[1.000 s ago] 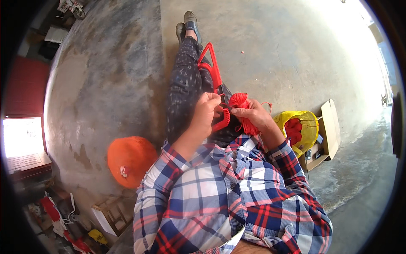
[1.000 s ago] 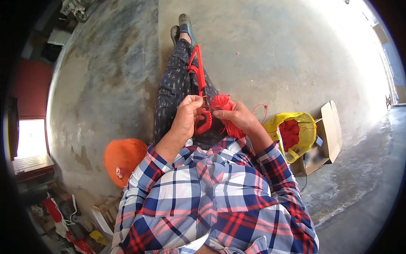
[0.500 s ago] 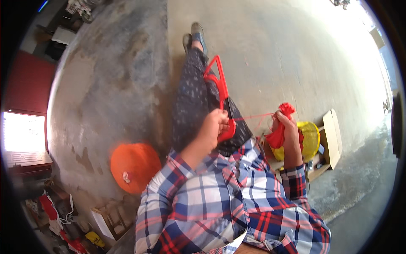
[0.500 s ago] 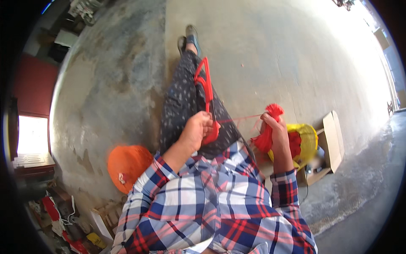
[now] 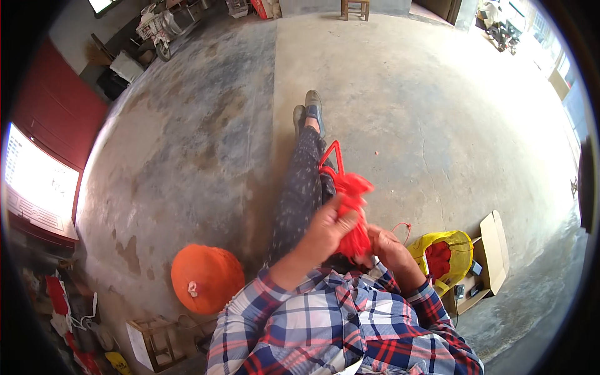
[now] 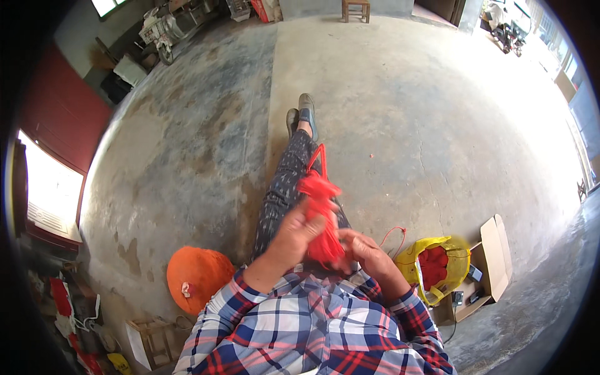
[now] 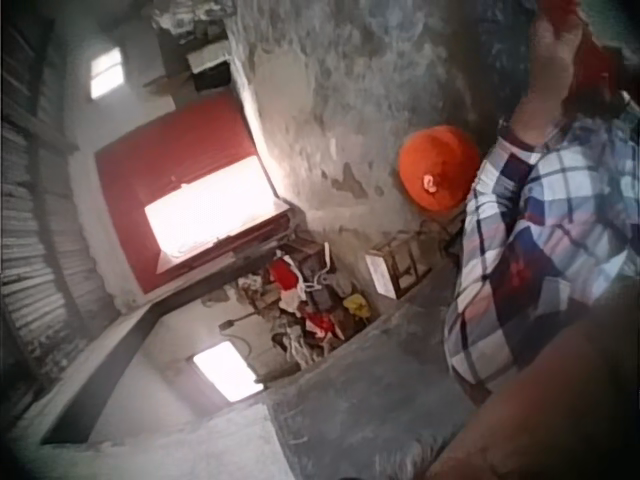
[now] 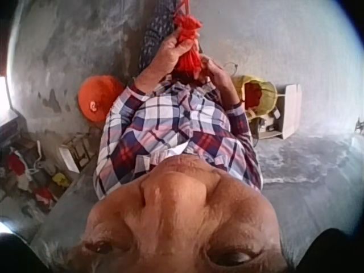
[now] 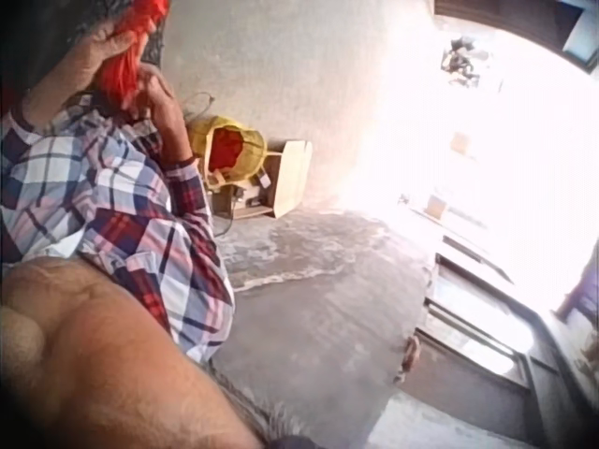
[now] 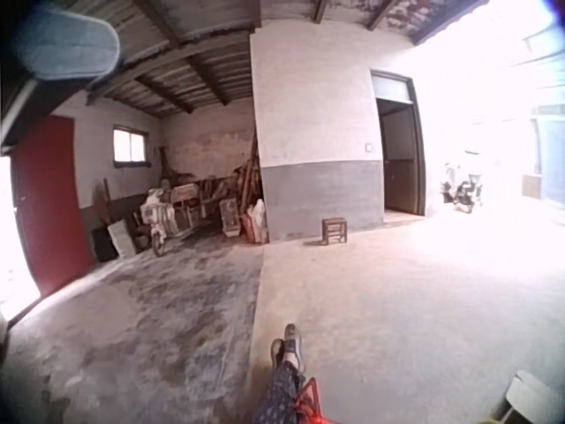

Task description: Winding and securing a red nylon rope onto a red plastic shuttle or frame.

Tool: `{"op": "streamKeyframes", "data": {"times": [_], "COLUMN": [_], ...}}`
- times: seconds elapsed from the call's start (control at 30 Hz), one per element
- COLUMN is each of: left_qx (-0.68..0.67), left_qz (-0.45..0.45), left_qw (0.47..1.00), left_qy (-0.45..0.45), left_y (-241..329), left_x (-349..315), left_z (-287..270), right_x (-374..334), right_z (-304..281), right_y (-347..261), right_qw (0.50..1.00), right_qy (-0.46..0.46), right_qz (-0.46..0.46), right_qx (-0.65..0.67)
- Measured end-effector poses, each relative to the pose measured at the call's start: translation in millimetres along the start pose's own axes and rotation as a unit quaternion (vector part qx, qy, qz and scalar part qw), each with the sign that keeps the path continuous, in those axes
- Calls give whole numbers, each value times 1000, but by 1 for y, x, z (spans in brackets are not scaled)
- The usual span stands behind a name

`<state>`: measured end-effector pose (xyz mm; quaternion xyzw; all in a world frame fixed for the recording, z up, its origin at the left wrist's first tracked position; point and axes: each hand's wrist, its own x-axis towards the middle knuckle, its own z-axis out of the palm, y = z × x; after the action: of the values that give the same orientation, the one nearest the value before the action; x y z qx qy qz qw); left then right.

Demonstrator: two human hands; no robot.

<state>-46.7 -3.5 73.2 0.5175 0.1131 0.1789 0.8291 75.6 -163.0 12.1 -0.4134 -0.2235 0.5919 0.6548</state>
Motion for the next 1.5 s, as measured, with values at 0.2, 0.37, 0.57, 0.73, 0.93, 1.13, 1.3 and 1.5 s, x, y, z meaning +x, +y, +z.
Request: {"op": "streamKeyframes", "data": {"times": [0.2,0.37,0.57,0.73,0.93,1.13,1.3,1.5], "left_qx": [547,735,669,578,417,-63,-77,-61], "left_qz": [280,66,-40,-33,33,-174,-164,-180], "left_qw": [788,669,742,815,894,973,973,970], "left_qy": [37,-92,33,3,161,138,141,151], "left_y": [19,-31,-31,-62,-83,-103,-105,-105], "left_x": [9,7,17,14,24,28,26,26], "left_z": [-55,-47,-42,-38,-58,-45,-54,-45], "right_x": [13,40,49,47,24,-16,-29,-42], "right_z": [-54,-59,-27,-32,-60,-9,48,95], "right_y": [-21,14,-7,4,-24,-96,-108,-138], "right_qw": [986,941,885,811,959,948,921,885], "right_qy": [22,77,6,26,186,93,-161,-294], "right_qz": [-126,-27,23,-35,-186,-271,-265,-251], "right_qx": [105,-329,-464,-584,-101,139,235,258]}}
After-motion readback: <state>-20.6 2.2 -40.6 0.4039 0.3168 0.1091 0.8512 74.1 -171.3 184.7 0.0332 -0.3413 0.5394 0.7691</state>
